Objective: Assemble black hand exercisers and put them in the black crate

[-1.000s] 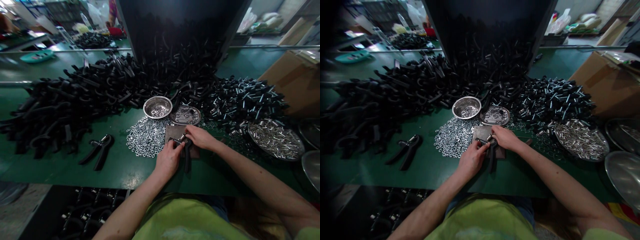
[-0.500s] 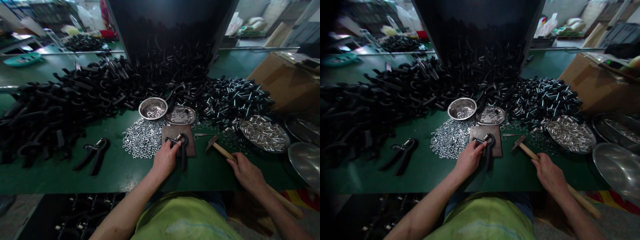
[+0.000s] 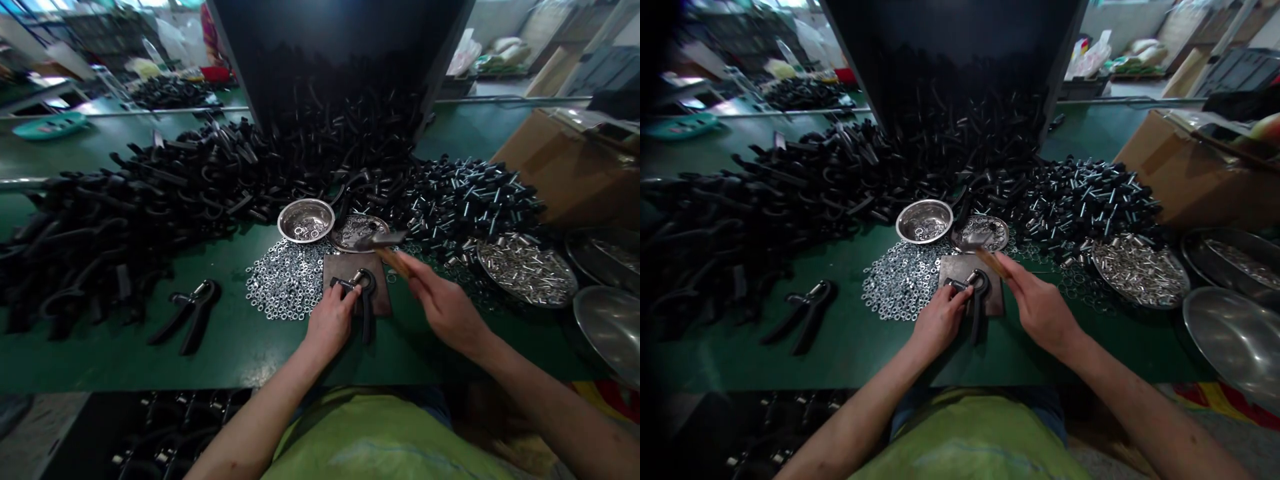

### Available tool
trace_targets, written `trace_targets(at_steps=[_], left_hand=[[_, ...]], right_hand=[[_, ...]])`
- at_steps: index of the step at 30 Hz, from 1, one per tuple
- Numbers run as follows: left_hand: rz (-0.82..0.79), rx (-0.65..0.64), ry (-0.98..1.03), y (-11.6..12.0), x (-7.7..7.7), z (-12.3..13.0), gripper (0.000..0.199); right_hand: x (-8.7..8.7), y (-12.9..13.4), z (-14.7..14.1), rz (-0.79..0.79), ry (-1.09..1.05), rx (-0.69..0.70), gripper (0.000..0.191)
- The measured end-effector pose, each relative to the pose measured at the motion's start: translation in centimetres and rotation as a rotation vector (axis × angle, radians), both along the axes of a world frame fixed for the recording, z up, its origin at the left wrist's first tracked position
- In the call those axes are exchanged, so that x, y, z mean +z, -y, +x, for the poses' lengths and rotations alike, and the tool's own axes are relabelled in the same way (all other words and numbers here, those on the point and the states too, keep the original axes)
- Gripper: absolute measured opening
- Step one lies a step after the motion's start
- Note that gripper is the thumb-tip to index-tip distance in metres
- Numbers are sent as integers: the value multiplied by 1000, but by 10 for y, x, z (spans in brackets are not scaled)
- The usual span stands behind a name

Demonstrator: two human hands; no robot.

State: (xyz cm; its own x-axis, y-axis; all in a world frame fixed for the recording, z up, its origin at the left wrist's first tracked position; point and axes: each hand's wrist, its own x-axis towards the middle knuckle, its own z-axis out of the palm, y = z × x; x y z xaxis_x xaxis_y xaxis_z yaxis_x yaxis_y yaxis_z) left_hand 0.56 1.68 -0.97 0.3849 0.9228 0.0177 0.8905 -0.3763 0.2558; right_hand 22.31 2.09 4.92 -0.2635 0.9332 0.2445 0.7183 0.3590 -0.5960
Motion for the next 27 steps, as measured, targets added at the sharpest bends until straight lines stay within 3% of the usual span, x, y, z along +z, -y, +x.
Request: trace_targets(at_steps=[3, 6, 8, 11, 15, 18, 21, 24, 27], left_hand=[[3, 1, 1, 0, 1, 1, 44], [34, 6, 2, 1, -1, 1, 44], [66, 14, 18, 2, -6, 0, 43], [118, 38, 121, 6, -15, -3, 37], [174, 140, 264, 10, -23, -5, 23], [164, 168, 236, 9, -23, -4, 13], [166, 154, 207, 6, -21, -1, 7], [171, 153, 188, 5, -20, -1, 6], [159, 170, 163, 6, -20, -1, 6]], right_hand=[[-7, 4, 2, 94, -46, -68, 51], [-32, 1, 3, -92, 158, 24, 50], [-38, -3, 3, -199, 236, 30, 49], [-16, 1, 2, -196, 162, 18, 45], [21, 31, 2, -7, -129, -25, 44], [11, 44, 3, 118, -190, -41, 41], [-6, 39, 0, -51, 98, 71, 39], [-1, 31, -5, -146, 159, 112, 44], [6, 31, -8, 5, 9, 42, 48]])
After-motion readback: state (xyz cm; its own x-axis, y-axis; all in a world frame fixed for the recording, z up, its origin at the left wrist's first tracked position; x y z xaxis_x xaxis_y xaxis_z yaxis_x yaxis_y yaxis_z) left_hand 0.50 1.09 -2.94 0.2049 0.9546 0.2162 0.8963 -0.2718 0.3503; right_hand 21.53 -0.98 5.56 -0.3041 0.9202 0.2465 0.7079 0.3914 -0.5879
